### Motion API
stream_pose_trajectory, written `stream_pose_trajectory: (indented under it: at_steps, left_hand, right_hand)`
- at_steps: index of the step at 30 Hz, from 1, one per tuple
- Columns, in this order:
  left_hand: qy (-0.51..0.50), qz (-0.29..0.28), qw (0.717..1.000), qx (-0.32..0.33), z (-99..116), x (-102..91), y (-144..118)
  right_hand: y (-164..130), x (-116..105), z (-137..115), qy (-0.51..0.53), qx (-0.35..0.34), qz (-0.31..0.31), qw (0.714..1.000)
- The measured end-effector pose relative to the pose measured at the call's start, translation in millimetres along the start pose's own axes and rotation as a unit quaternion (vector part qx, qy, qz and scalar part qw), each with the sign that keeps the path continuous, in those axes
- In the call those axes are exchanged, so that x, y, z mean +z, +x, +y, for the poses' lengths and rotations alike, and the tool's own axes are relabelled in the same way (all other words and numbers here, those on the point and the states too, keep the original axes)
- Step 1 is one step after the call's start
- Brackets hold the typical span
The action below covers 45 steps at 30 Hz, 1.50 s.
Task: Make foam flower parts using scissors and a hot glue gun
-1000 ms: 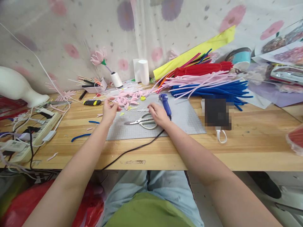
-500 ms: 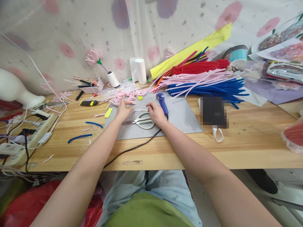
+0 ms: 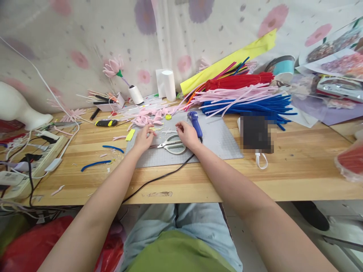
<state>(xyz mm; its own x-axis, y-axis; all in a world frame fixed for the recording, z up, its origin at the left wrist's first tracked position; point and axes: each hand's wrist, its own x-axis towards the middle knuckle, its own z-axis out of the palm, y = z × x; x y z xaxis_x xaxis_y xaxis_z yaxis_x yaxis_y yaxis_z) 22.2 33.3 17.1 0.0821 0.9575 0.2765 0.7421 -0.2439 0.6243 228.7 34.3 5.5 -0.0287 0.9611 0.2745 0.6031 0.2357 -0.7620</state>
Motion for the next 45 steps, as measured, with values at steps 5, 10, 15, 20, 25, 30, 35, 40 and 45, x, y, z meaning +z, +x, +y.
stream_pose_trajectory:
  at_steps: [5,10,15,20,25,30,35,40,45]
  left_hand:
    - [0.05,-0.032,0.998,0.016,4,11.0,6]
    - [0.066,-0.033,0.997,-0.01,0,14.1,12]
    - [0.074,0.015,0.997,0.005,-3,4.0,3]
    - [0.094,-0.037,0.995,-0.01,0,0.8,-3]
    - [0.105,-0.031,0.994,-0.006,4,5.6,-7]
    - [0.045,0.083,0.995,-0.03,1,-3.5,-6]
    - [-0.091,0.085,0.982,-0.144,-6,-17.8,-10]
    - [-0.115,0.074,0.988,-0.076,-1,-12.7,-26]
    - [-0.039,0.018,0.999,-0.021,6,-0.4,-36]
  right_hand:
    - [26,1,-13,-0.114,-0.095,-0.095,0.984]
    - [47,8,-13,-0.18,-0.151,-0.166,0.958]
    - [53,12,-11,-0.212,-0.175,-0.186,0.943]
    - [54,6,-17,-0.223,-0.182,-0.164,0.943]
    - [53,1,-19,-0.129,-0.165,-0.13,0.969]
    - [47,4,-20,0.145,-0.048,-0.141,0.978]
    - [31,14,-26,0.213,-0.048,-0.18,0.959]
    - [13,28,-37,0.129,-0.103,-0.165,0.972]
    - [6,33,-47,0.073,-0.143,-0.169,0.973]
